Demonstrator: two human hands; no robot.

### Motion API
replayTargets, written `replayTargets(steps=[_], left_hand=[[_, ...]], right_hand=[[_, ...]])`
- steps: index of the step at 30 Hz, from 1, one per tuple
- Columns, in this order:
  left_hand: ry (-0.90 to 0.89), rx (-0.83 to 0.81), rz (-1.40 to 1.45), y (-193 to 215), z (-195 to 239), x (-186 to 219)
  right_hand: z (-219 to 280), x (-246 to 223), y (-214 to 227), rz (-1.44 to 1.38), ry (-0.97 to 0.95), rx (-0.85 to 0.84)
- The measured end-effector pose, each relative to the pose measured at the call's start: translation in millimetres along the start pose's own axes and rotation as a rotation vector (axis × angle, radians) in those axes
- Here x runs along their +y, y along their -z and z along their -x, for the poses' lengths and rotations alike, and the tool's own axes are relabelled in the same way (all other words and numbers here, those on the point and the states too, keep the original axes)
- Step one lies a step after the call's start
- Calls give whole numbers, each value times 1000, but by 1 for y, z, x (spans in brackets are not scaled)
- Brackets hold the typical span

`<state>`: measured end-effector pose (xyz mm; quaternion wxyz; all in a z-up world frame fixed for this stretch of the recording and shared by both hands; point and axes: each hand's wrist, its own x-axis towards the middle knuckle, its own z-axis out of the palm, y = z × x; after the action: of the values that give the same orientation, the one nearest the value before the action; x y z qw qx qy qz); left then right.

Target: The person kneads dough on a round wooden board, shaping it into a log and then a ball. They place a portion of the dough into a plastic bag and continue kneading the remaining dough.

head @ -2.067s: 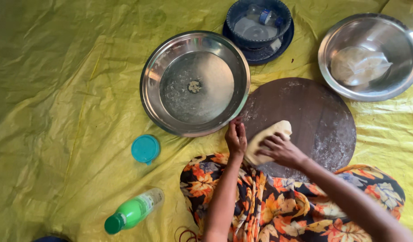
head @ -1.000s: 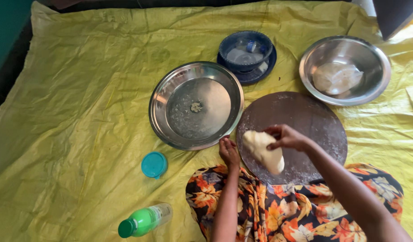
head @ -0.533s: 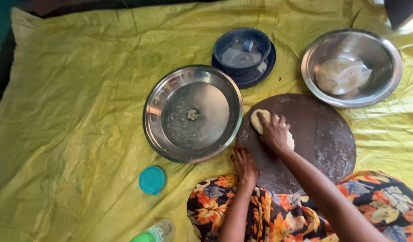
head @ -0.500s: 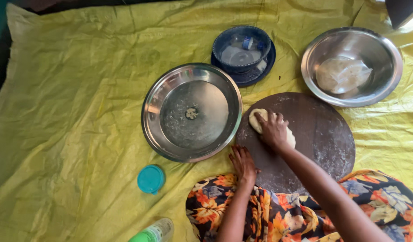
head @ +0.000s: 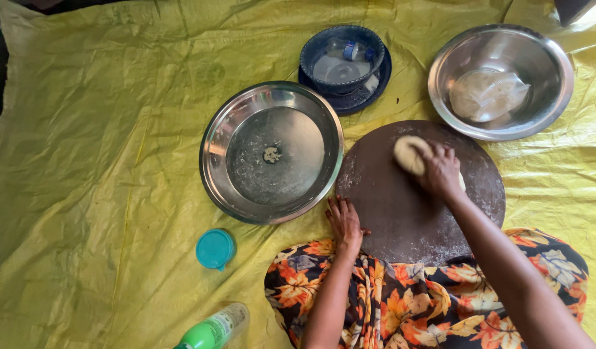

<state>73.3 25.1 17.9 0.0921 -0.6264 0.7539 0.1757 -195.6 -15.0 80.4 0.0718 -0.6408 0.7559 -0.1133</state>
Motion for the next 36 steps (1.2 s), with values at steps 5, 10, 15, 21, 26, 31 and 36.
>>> replayTargets(steps=[5,10,15,21,26,31,36], left_hand=[[-18,68,89,9,11,-1],[-200,244,239,9,18,23],[-574,350,442,-3,-4,87],[-524,468,25,-17,-43,129],[-530,491,51,-4,-93,134],[-480,256,175,17,-151,149],[-435,108,202,35,-194,157]], right_hand=[[70,-32,-4,17,332,-51],[70,2,6,-353,422,69],[71,26,-4,-109,372,-17],[62,25,-41,24,295,77],[11,36,-41,-28,239,42],[-44,48,-28,-124,146,-215],[-79,51,-22,-188,221,-62]])
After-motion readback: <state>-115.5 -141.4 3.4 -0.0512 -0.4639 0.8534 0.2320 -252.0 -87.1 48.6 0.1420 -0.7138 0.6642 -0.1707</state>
